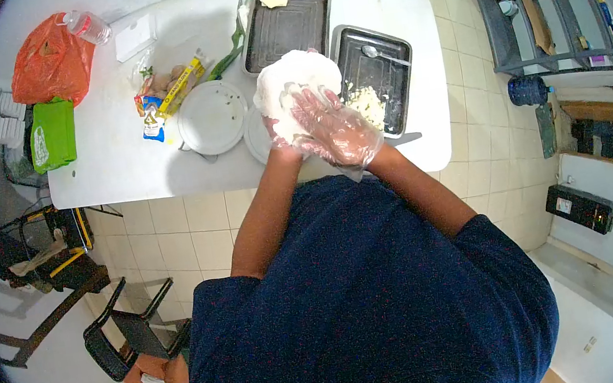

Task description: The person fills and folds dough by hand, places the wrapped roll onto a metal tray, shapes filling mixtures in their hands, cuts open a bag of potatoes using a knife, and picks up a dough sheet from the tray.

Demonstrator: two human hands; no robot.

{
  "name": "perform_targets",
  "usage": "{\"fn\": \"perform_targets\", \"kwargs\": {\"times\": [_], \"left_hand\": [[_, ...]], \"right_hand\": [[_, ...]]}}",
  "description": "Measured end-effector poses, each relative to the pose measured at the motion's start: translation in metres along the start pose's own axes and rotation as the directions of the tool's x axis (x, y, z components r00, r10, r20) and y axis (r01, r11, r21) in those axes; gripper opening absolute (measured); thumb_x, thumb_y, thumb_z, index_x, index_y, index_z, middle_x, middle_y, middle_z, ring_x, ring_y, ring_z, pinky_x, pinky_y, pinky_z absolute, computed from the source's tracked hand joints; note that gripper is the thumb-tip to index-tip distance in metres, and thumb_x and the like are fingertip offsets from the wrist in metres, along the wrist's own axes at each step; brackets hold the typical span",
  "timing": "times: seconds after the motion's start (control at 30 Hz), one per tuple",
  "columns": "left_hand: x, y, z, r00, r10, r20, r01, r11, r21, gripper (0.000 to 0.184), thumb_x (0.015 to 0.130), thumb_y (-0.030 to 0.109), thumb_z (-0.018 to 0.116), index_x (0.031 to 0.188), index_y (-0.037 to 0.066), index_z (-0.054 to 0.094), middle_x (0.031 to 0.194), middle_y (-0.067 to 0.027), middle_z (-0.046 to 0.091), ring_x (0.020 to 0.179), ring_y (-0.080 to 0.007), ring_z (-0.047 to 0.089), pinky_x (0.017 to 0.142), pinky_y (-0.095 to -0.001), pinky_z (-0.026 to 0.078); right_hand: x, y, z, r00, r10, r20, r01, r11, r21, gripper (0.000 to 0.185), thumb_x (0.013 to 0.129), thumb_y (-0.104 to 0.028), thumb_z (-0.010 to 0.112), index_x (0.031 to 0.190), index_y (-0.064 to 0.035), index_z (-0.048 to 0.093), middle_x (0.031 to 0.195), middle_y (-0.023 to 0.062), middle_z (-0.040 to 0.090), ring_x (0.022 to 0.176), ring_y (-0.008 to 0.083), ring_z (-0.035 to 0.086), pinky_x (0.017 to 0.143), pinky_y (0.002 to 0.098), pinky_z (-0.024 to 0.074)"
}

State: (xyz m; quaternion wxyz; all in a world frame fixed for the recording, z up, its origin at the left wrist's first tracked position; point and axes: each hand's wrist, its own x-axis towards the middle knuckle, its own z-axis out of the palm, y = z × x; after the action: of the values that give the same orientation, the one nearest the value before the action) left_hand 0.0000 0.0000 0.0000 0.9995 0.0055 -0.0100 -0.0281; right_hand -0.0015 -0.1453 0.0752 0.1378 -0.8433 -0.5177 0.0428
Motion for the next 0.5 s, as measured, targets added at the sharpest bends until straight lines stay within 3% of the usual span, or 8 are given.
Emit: {"fn": "perform_targets", "kwargs": {"times": [0.07,0.1,0.17,0.27,0.4,0.5], "left_hand": [[-0.003,0.000,0.000,1.000,-0.025,-0.005,0.024,0.992,-0.127,0.083,0.091,0.058,0.056,0.156,0.014,0.029,0.162,-0.0101,0.029,0.144,-0.0282,0.037,0.122,-0.0505,0.022],[-0.058,0.010,0.010,0.996,-0.008,-0.087,0.001,0.997,-0.081,0.083,0.091,0.058,0.056,0.156,0.013,0.030,0.162,-0.0105,0.030,0.143,-0.0289,0.038,0.122,-0.0509,0.023],[-0.032,0.017,0.016,0.999,0.003,0.035,-0.002,0.999,-0.044,0.083,0.091,0.057,0.056,0.155,0.010,0.031,0.161,-0.0114,0.030,0.142,-0.0303,0.039,0.121,-0.0517,0.025],[-0.013,0.023,0.021,0.989,0.033,0.144,-0.063,0.976,0.209,0.083,0.091,0.058,0.056,0.153,0.007,0.034,0.161,-0.0132,0.030,0.142,-0.0320,0.038,0.120,-0.0519,0.028],[-0.004,0.020,0.018,0.997,0.056,0.051,-0.063,0.987,0.147,0.080,0.092,0.056,0.055,0.152,0.007,0.035,0.159,-0.0153,0.034,0.142,-0.0335,0.039,0.120,-0.0514,0.029],[-0.009,0.018,0.024,0.998,0.067,0.016,-0.069,0.987,0.144,0.076,0.095,0.053,0.052,0.152,0.006,0.035,0.158,-0.0155,0.036,0.143,-0.0342,0.038,0.120,-0.0514,0.029]], "right_hand": [[0.005,0.002,-0.011,0.992,0.024,0.124,-0.021,0.999,-0.029,0.062,0.103,-0.039,0.046,0.154,-0.0068,0.034,0.161,0.0190,0.028,0.152,0.0321,0.020,0.124,0.0517,0.0109],[-0.005,-0.033,0.002,0.997,0.000,0.078,-0.017,0.976,0.217,0.062,0.102,-0.039,0.047,0.153,-0.0056,0.036,0.161,0.0183,0.030,0.151,0.0320,0.023,0.123,0.0520,0.0129],[0.005,-0.004,-0.002,0.997,-0.013,-0.080,0.045,0.910,0.413,0.062,0.101,-0.041,0.050,0.150,-0.0033,0.041,0.159,0.0170,0.034,0.149,0.0319,0.029,0.122,0.0524,0.0169],[0.016,0.002,-0.008,0.991,-0.010,-0.137,0.042,0.971,0.235,0.060,0.101,-0.040,0.050,0.148,-0.0043,0.043,0.155,0.0197,0.040,0.147,0.0338,0.033,0.120,0.0541,0.0228],[0.014,0.006,0.003,0.996,0.034,-0.082,-0.030,0.998,0.046,0.058,0.100,-0.041,0.051,0.146,-0.0067,0.047,0.155,0.0174,0.041,0.148,0.0353,0.031,0.119,0.0573,0.0218],[0.011,0.013,-0.005,0.994,0.035,-0.100,-0.022,0.992,0.122,0.058,0.099,-0.044,0.051,0.145,-0.0071,0.050,0.156,0.0139,0.041,0.149,0.0362,0.028,0.119,0.0601,0.0189]]}}
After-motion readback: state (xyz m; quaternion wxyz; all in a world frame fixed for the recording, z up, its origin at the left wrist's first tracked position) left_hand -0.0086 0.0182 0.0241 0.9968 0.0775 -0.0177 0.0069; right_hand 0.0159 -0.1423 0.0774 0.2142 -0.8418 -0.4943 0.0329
